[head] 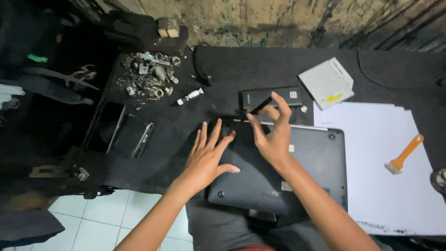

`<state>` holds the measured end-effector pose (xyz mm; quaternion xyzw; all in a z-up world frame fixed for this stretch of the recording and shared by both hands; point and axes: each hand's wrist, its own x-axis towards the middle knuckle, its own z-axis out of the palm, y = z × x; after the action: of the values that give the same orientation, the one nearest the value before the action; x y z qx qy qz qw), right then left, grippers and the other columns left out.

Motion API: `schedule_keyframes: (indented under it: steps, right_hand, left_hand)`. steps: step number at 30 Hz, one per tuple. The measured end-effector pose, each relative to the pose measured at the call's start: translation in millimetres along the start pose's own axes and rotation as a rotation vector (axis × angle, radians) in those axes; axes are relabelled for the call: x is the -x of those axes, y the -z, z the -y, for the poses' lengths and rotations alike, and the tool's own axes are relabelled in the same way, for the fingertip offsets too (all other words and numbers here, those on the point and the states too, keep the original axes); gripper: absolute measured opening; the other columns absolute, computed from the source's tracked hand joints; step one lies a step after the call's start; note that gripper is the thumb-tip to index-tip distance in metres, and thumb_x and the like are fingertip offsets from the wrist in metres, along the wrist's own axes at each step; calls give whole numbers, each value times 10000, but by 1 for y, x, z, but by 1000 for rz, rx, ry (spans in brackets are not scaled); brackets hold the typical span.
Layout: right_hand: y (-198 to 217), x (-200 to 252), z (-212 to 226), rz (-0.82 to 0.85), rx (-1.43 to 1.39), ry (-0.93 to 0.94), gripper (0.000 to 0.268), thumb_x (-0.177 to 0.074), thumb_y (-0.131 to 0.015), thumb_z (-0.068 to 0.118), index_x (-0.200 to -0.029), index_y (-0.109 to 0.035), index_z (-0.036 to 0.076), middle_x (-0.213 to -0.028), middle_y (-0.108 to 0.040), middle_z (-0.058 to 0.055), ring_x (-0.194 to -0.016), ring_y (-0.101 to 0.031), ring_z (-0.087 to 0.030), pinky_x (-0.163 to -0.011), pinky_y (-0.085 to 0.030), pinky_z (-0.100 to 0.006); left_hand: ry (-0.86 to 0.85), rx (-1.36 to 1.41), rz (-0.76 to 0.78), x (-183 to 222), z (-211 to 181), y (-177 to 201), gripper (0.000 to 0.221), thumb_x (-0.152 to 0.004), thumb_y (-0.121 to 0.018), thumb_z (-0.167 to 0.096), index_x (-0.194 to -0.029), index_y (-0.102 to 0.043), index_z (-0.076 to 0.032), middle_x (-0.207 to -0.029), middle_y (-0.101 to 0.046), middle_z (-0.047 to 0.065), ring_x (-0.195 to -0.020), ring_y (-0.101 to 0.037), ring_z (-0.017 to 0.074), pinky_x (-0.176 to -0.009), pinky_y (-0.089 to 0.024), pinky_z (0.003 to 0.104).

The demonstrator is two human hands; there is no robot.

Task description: Disassembling a laptop by prying off the back cover and removing the optical drive.

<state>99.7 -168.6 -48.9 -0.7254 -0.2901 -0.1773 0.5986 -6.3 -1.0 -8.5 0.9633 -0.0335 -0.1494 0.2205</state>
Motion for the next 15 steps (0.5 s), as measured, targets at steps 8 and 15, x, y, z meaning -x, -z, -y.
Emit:
schedule_keyframes:
  steps: [8, 15]
  right_hand:
    - [-39, -13, -7, 104, -40, -26, 700, -992, -622, -114, -1543, -212, 19, -1044, -720, -152, -947, -762, -360, -861, -623, -482]
    - [-41, -11, -8, 142, 41, -45, 708, -988, -630, -101, -1560, -227, 8, -1041, -701, -168, -933, -757, -373, -845, -613, -508]
  left_hand:
    - [-1, -26, 54, -3, 9, -5, 915, -854, -783, -501, -1591, -380, -137, -1714, -79, 249, -1526, -13, 584, -1246, -56, 622]
    - [-7, -13, 68, -2, 7, 2, 881, -857, -778, -511, -1555, -419, -110, -1710, -84, 255, -1527, -21, 578, -1249, -63, 621]
